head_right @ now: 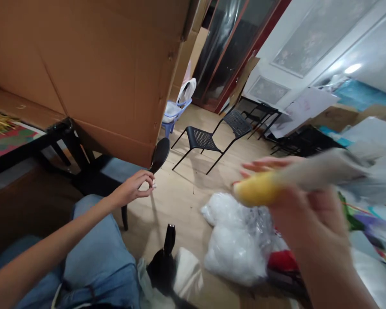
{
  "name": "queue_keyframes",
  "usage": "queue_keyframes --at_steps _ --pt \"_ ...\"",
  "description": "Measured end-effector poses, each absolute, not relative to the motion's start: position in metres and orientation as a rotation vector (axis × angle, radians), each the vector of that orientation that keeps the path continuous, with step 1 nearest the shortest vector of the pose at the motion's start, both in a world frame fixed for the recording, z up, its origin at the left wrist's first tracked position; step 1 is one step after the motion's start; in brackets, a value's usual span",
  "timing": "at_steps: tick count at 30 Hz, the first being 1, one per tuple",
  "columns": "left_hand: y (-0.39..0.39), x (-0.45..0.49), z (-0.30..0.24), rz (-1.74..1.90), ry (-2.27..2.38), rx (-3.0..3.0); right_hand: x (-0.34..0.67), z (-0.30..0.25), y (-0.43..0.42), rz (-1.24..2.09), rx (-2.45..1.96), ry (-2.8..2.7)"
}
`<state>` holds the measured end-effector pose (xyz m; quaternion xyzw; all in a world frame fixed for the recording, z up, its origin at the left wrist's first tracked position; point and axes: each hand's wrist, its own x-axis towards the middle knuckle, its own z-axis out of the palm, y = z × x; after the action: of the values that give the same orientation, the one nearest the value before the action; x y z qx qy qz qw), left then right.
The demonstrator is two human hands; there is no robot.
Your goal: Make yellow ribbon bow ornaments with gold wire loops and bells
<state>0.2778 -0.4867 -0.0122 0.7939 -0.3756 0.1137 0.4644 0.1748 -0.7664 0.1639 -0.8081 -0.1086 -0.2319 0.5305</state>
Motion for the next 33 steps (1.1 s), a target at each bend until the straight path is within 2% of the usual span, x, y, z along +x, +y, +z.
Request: queue_keyframes --at_steps 6,12,16,19,23,27,30,33 --pt "-0.421 0.177 -0.021 0.597 -0.477 2.021 0.246 0.179 -0.620 -0.093 -1.590 -0.637" --pt "-0.314 0.078 -0.026 0.805 0.215 2.060 0.309 0.189 -0.397 0.149 -1.232 -1.066" --pt "-0.249 0.019 -0.018 1.067 0.685 1.982 0.313 0.144 -0.245 0.206 -1.318 -1.054" --pt "-0.213 -0.012 -0.012 1.220 0.968 1.865 0.306 0.089 -0.172 0.203 -1.394 -1.011" --pt "-0.161 -0.023 -0.010 1.339 1.193 1.891 0.296 0.017 -0.127 0.211 -1.481 -0.936" --pt "-0.100 -0.006 -0.015 1.314 1.280 2.088 0.292 -0.021 -0.115 0.189 -1.525 -0.856" --pt "-0.069 0.007 -0.022 1.199 1.244 2.219 0.280 -0.028 -0.134 0.125 -1.514 -0.792" --pt "-0.058 0.012 -0.025 1.149 1.202 2.286 0.245 -0.043 -0.191 0.048 -1.484 -0.727"
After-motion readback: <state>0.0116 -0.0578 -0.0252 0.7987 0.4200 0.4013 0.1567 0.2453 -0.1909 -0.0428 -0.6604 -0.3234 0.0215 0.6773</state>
